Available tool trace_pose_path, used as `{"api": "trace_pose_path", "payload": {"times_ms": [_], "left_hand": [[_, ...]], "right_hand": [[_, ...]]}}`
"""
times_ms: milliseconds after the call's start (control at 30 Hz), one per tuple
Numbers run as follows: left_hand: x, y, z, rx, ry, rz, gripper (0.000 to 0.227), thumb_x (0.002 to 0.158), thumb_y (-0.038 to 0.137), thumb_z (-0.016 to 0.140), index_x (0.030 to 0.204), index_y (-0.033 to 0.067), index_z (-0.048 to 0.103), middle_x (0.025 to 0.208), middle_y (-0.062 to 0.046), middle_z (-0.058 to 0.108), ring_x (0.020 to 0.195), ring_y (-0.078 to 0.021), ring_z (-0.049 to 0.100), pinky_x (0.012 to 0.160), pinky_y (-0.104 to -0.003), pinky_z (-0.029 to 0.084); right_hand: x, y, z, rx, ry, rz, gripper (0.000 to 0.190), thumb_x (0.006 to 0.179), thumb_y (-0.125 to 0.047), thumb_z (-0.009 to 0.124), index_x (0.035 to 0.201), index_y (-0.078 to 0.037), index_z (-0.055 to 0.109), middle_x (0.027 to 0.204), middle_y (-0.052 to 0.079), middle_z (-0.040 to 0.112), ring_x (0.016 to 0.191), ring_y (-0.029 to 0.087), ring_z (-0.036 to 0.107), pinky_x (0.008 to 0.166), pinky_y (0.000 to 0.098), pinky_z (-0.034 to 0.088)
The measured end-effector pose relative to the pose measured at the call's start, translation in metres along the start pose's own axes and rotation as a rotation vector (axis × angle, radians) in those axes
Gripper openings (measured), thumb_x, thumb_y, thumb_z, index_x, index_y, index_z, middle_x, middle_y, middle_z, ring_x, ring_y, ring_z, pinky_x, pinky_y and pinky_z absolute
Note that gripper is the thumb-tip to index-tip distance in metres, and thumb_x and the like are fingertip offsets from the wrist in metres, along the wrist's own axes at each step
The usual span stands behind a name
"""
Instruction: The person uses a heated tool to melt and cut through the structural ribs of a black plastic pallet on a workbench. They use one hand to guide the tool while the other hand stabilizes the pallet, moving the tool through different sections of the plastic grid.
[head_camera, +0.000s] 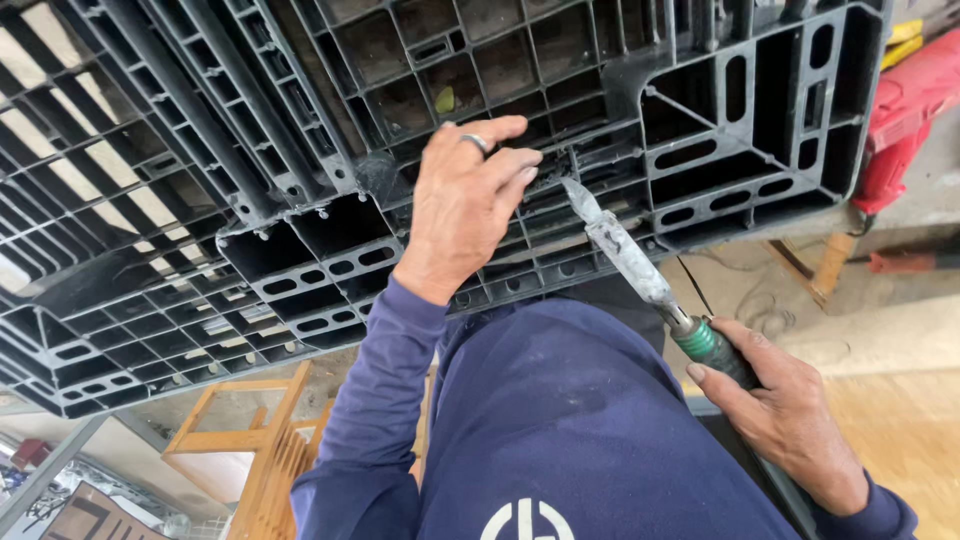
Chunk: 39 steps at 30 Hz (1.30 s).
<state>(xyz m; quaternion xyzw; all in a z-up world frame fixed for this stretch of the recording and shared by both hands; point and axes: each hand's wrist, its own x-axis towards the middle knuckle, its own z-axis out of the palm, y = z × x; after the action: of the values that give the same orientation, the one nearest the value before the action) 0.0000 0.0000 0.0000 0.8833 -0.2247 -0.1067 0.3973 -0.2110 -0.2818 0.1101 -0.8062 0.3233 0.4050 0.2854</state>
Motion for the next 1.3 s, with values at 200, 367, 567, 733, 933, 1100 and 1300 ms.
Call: {"api": "trace_pose_path", "payload": {"times_ms": [200,367,567,733,933,1100,1300], "left_hand": [[0.011,0.000,0.010,-0.506,-0.118,-0.472,0.017,0.102,0.014,0.065,0.119,0.0104,0.065,0.102,-0.005,0.073,0.085,-0.0235,0.072,0.078,-0.034,0.057],[0.029,-0.005,0.013,-0.330,-0.085,-0.249,0.011,0.105,0.015,0.061,0.113,0.0111,0.068,0.105,-0.006,0.071,0.100,-0.0265,0.069,0.086,-0.037,0.056],[0.030,-0.006,0.011,-0.207,-0.081,-0.210,0.013,0.105,0.019,0.059,0.109,0.0120,0.069,0.104,-0.004,0.070,0.105,-0.0275,0.066,0.086,-0.039,0.054],[0.026,-0.007,0.013,-0.159,-0.033,-0.228,0.011,0.103,0.020,0.060,0.104,0.0140,0.070,0.102,-0.003,0.069,0.105,-0.0260,0.066,0.086,-0.039,0.055],[0.029,-0.012,0.008,-0.235,-0.102,-0.247,0.012,0.104,0.020,0.060,0.101,0.0124,0.069,0.098,-0.002,0.068,0.099,-0.0261,0.065,0.084,-0.038,0.054],[0.030,-0.018,0.005,-0.311,-0.225,-0.336,0.013,0.105,0.020,0.058,0.105,0.0113,0.067,0.098,-0.004,0.067,0.098,-0.0278,0.065,0.084,-0.040,0.053],[0.030,-0.042,0.001,-0.647,-0.059,-0.406,0.018,0.105,0.011,0.057,0.119,0.0029,0.062,0.111,-0.013,0.069,0.105,-0.0249,0.069,0.094,-0.033,0.054]], "right_hand": [[-0.010,-0.042,-0.013,-0.040,0.110,-0.240,0.054,0.083,-0.022,0.075,0.133,-0.005,0.062,0.100,0.023,0.072,0.086,0.037,0.072,0.073,0.0423,0.055],[-0.007,-0.065,-0.034,-0.114,0.066,-0.278,0.060,0.081,-0.022,0.074,0.136,-0.005,0.057,0.108,0.024,0.071,0.092,0.042,0.071,0.073,0.0440,0.057],[-0.017,-0.104,-0.042,-0.262,0.027,-0.270,0.061,0.084,-0.025,0.071,0.139,-0.006,0.053,0.117,0.023,0.069,0.092,0.043,0.070,0.073,0.0465,0.058],[-0.022,-0.116,-0.050,-0.499,-0.089,-0.061,0.065,0.088,-0.033,0.067,0.146,-0.009,0.049,0.126,0.019,0.069,0.093,0.041,0.072,0.076,0.0481,0.058],[-0.016,-0.128,-0.060,-0.604,-0.192,0.073,0.069,0.089,-0.041,0.064,0.150,-0.014,0.046,0.126,0.016,0.069,0.096,0.038,0.073,0.077,0.0477,0.061],[-0.010,-0.125,-0.070,-0.619,-0.182,0.038,0.071,0.086,-0.044,0.064,0.149,-0.016,0.050,0.126,0.015,0.070,0.095,0.038,0.074,0.080,0.0456,0.061],[0.000,-0.122,-0.077,-0.483,-0.227,0.088,0.069,0.085,-0.046,0.065,0.147,-0.018,0.054,0.124,0.017,0.072,0.105,0.038,0.073,0.089,0.0440,0.060]]}}
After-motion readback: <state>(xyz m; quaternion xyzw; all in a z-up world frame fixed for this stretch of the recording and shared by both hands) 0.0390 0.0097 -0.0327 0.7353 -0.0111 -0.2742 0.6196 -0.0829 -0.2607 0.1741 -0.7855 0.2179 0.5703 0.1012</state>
